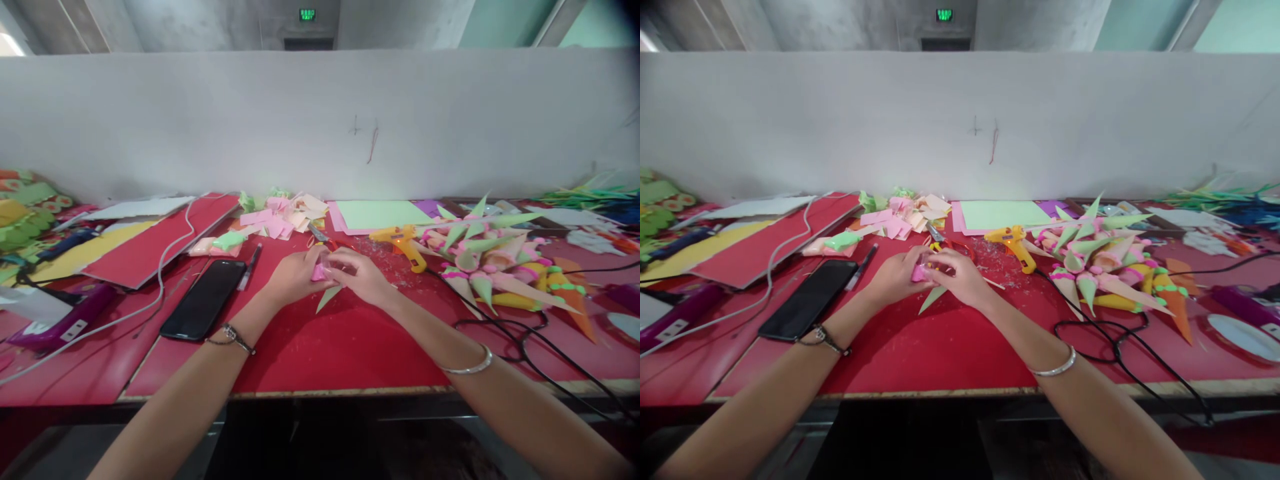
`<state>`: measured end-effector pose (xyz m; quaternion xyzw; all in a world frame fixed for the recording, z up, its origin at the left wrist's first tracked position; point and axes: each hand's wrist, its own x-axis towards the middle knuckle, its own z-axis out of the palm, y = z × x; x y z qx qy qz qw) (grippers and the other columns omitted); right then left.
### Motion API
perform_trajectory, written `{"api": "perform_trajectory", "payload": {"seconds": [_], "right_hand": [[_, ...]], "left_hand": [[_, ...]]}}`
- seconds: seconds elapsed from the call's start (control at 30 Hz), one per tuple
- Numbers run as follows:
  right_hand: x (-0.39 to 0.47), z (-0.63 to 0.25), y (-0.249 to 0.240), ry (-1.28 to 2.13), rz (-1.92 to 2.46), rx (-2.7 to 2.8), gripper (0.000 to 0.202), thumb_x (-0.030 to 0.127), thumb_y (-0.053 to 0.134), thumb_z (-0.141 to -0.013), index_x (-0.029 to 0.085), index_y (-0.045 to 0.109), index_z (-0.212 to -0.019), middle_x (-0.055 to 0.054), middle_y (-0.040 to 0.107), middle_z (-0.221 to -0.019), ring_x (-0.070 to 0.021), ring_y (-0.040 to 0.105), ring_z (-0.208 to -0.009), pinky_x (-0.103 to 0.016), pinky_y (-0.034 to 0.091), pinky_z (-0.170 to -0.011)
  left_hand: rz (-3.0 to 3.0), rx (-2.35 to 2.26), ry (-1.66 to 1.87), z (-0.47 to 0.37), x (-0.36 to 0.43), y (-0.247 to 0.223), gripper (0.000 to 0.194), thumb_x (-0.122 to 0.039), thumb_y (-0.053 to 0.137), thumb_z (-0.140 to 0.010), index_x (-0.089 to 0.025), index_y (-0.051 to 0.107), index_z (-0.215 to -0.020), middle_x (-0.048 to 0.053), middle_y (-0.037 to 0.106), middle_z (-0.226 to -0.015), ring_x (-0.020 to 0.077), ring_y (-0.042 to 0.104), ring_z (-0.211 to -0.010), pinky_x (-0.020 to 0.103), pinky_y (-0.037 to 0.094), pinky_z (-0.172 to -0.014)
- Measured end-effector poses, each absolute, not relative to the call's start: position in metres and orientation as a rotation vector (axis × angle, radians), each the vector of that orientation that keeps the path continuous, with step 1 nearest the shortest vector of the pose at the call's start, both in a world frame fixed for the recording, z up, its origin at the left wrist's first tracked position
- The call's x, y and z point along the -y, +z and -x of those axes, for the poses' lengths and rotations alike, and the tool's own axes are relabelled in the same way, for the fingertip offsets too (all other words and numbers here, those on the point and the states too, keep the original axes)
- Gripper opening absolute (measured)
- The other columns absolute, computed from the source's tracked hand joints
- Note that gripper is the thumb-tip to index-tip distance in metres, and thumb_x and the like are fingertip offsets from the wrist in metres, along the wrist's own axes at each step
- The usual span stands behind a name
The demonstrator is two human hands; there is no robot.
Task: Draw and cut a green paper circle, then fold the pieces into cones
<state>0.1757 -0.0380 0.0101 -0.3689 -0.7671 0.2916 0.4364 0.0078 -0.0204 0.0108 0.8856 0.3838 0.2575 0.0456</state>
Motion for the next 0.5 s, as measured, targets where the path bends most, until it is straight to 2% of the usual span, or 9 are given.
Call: {"api": "perform_trajectory", "payload": {"seconds": [0.2, 0.37, 0.5], "right_hand": [[0.0397, -0.1751, 0.0123, 0.649, 0.896, 1.949, 0.01, 0.027, 0.058, -0.075, 0.023, 0.066, -0.078, -0.002, 0.056, -0.08, -0.0154, 0.053, -0.074, -0.03, 0.041, -0.069], [0.0427, -0.1718, 0.0129, 0.625, 0.904, 1.896, 0.007, 0.022, 0.058, -0.073, 0.022, 0.065, -0.072, -0.001, 0.051, -0.074, -0.0147, 0.05, -0.07, -0.03, 0.039, -0.066], [0.0442, -0.1691, 0.0128, 0.701, 0.911, 1.811, 0.008, 0.022, 0.058, -0.073, 0.022, 0.064, -0.069, 0.0, 0.049, -0.073, -0.0149, 0.049, -0.072, -0.03, 0.039, -0.068]], "left_hand": [[-2.878, -1.118, 0.709, -0.0105, 0.0231, 0.0131, 0.048, -0.052, 0.048, -0.078, -0.015, 0.044, -0.109, 0.013, 0.062, -0.091, 0.0253, 0.06, -0.081, 0.03, 0.04, -0.067], [-2.84, -1.055, 0.803, -0.0116, 0.0244, 0.0128, 0.045, -0.05, 0.052, -0.076, -0.016, 0.046, -0.106, 0.012, 0.062, -0.088, 0.0251, 0.059, -0.079, 0.03, 0.039, -0.066], [-2.808, -1.046, 0.87, -0.0133, 0.0239, 0.0119, 0.045, -0.048, 0.054, -0.076, -0.017, 0.045, -0.108, 0.013, 0.062, -0.094, 0.0263, 0.06, -0.083, 0.031, 0.04, -0.066]]}}
